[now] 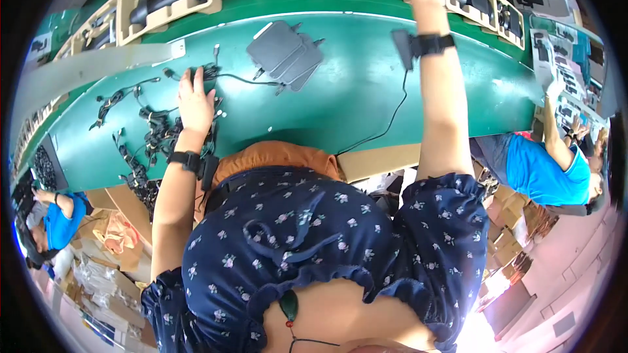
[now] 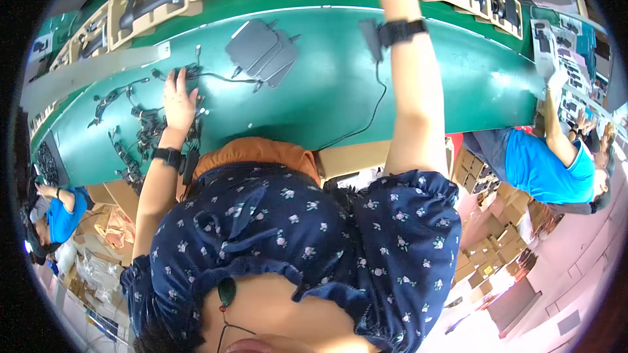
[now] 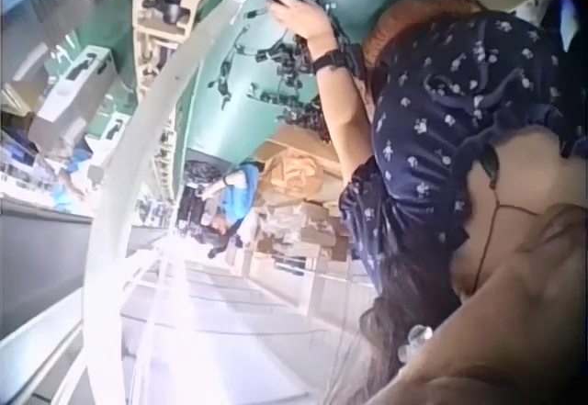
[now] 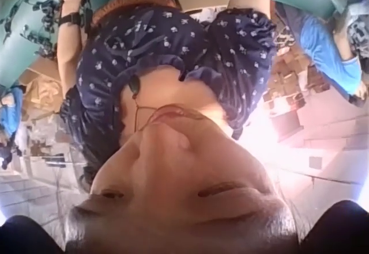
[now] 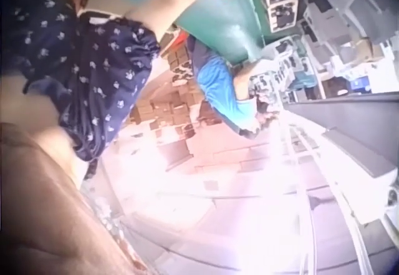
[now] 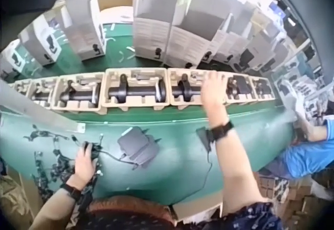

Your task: The person picks up a cable and a pad, fits the cable into the pad, and places the assembled unit into a box. They repeat this process multiple times, occasionally moving items aside on the table.

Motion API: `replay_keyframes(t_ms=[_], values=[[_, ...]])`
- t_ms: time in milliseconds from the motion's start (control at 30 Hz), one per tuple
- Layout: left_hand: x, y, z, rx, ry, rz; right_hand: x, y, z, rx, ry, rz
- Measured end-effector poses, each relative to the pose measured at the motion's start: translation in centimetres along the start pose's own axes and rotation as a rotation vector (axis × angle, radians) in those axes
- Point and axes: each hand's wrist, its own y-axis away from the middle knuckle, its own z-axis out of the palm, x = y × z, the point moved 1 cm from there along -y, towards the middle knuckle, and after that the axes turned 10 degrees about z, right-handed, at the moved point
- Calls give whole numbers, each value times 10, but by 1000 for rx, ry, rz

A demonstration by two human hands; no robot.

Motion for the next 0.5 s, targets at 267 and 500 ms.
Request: replay_keyframes(t_ms=[267,500], values=[[-21,10,15,-18,51,-91,-156,156,-61,-542,-767,-723],[-19,29,3,-53,-5,-157,-170,163,-58,-589,-425,-686]])
